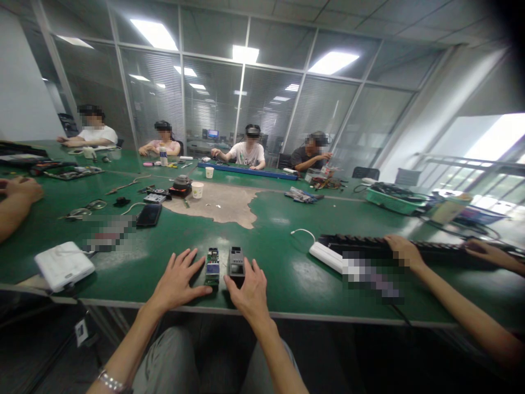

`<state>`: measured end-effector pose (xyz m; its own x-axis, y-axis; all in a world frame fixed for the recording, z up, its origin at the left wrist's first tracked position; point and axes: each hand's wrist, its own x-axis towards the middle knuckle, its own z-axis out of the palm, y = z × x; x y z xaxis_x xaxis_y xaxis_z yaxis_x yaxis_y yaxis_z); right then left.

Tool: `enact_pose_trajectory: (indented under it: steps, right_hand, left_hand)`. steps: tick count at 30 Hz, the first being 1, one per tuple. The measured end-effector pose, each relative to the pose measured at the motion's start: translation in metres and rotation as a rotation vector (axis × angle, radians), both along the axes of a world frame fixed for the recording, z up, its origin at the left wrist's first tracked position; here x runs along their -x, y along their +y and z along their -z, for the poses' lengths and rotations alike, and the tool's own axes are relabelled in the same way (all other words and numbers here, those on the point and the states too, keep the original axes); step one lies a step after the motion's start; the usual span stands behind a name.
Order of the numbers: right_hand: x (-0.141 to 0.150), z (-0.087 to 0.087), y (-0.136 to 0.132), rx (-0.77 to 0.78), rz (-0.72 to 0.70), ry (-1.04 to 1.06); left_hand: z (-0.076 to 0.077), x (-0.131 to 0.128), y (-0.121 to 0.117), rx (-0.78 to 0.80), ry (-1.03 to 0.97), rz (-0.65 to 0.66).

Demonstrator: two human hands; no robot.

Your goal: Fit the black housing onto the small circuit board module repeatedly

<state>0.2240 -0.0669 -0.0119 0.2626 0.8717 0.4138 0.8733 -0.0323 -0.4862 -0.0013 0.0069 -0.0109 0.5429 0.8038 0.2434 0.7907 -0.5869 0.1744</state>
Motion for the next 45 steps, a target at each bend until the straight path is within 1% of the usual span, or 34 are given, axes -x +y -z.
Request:
enact_pose_trajectory:
  steps: [7, 12, 15, 17, 19, 22, 27, 33, 36, 40, 45]
  right_hand:
    - [0.001, 0.002, -0.011, -0.053, 0.034, -0.003]
    - [0.004, -0.001, -0.013, -0.017, 0.038, 0.004]
    - [0.004, -0.011, -0.01, -0.034, 0.062, 0.071]
    - [0.007, -0.021, -0.009, -0.075, 0.023, 0.135]
    - [0.013, -0.032, -0.007, -0.124, -0.046, 0.185]
    - [0.029, -0.044, -0.004, -0.175, -0.055, 0.21]
    - [0.05, -0.05, 0.0, -0.182, -0.068, 0.248]
    - [0.057, -0.058, 0.005, -0.197, -0.061, 0.236]
    - [0.059, -0.058, 0.004, -0.193, -0.056, 0.221]
    - [0.066, -0.051, 0.0, -0.192, -0.05, 0.192]
    - [0.079, -0.041, 0.002, -0.176, 0.032, 0.149]
  left_hand:
    - [0.002, 0.0, 0.001, 0.001, -0.014, 0.002]
    - [0.002, 0.0, 0.001, 0.0, -0.01, 0.001]
    - [0.002, 0.001, 0.001, 0.004, -0.009, 0.009]
    - [0.002, 0.001, 0.001, 0.0, -0.01, 0.007]
    - [0.002, 0.0, 0.0, -0.007, -0.014, 0.003]
    - [0.003, 0.001, 0.001, -0.02, -0.018, 0.005]
    - [0.004, 0.001, 0.001, -0.027, -0.017, 0.008]
    - [0.004, 0.001, 0.0, -0.032, -0.064, 0.015]
    - [0.004, 0.001, 0.001, -0.018, -0.056, 0.019]
    - [0.004, 0.002, 0.001, -0.017, -0.019, 0.013]
    - [0.003, 0.003, 0.0, -0.007, 0.007, 0.024]
